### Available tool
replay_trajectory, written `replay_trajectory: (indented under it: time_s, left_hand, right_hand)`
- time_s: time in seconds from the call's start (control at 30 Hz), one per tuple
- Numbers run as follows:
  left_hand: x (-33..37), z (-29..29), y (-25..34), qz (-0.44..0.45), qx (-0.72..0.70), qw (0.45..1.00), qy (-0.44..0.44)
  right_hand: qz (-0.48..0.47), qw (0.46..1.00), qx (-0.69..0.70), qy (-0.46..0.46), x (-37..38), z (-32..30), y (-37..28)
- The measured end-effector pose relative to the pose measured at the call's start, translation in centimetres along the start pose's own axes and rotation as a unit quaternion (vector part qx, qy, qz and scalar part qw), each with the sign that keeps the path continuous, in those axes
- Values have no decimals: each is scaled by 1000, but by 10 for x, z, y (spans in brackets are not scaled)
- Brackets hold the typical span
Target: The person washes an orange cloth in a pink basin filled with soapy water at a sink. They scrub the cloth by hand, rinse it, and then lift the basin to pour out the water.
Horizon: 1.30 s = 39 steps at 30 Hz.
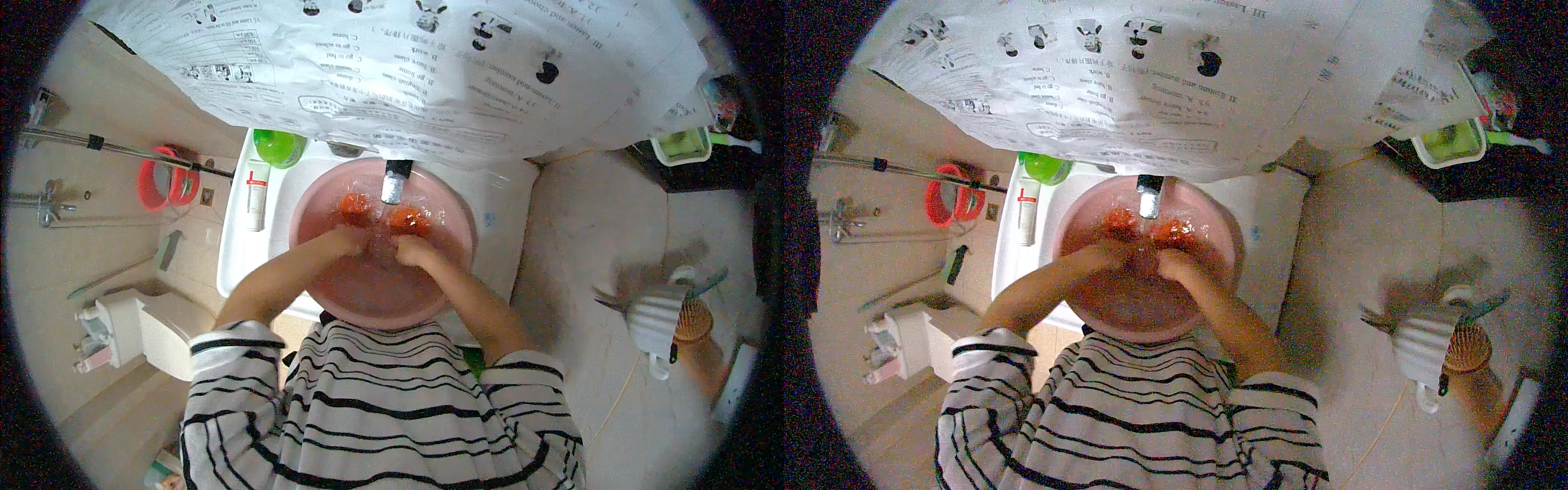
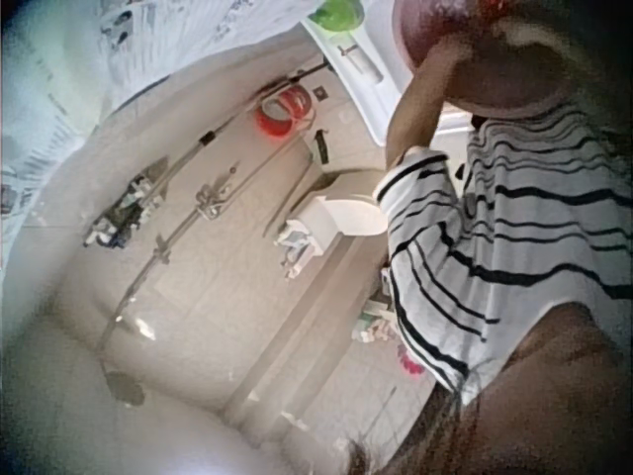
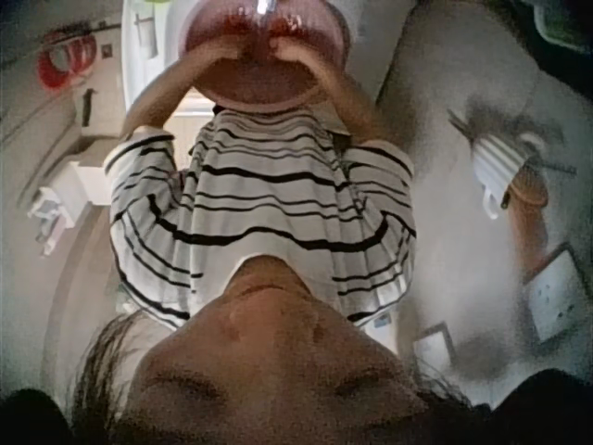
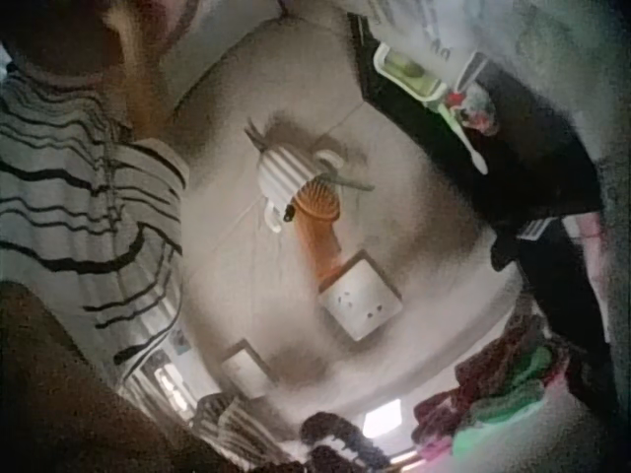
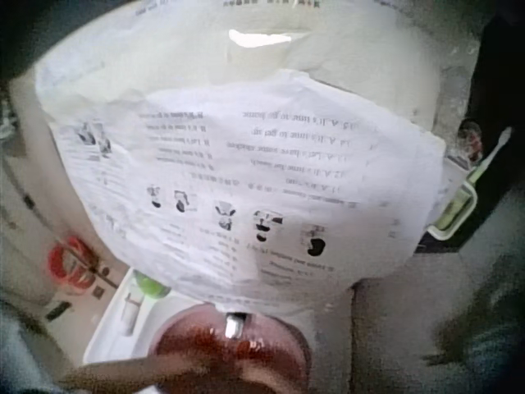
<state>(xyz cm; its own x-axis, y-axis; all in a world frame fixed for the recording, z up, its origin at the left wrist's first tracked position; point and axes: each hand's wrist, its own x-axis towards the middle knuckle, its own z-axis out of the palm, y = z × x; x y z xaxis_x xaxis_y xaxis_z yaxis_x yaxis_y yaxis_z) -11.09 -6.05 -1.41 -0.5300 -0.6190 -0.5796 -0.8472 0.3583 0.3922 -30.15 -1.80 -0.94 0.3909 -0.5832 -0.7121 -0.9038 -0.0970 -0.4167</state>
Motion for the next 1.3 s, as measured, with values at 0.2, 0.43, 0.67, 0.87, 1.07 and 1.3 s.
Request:
replay_trajectory:
  time_s: [0.2,0.43,0.67,0.87,1.07,1.3]
  left_hand:
    - [-93,-69,-9,118,-156,980,37]
    - [-183,-159,30,122,-494,860,35]
    - [-112,-115,11,68,-529,841,83]
    - [9,19,-27,82,-133,971,182]
    - [25,40,-5,-69,80,988,117]
    - [50,63,45,-108,-326,909,238]
  right_hand:
    - [-125,952,240,143,-104,-75,9]
    - [-47,883,432,180,-217,-134,-16]
    - [-90,769,592,225,-139,-81,24]
    - [-1,870,266,416,-27,-3,35]
    - [48,932,306,187,-7,8,22]
    - [187,773,538,280,68,40,30]
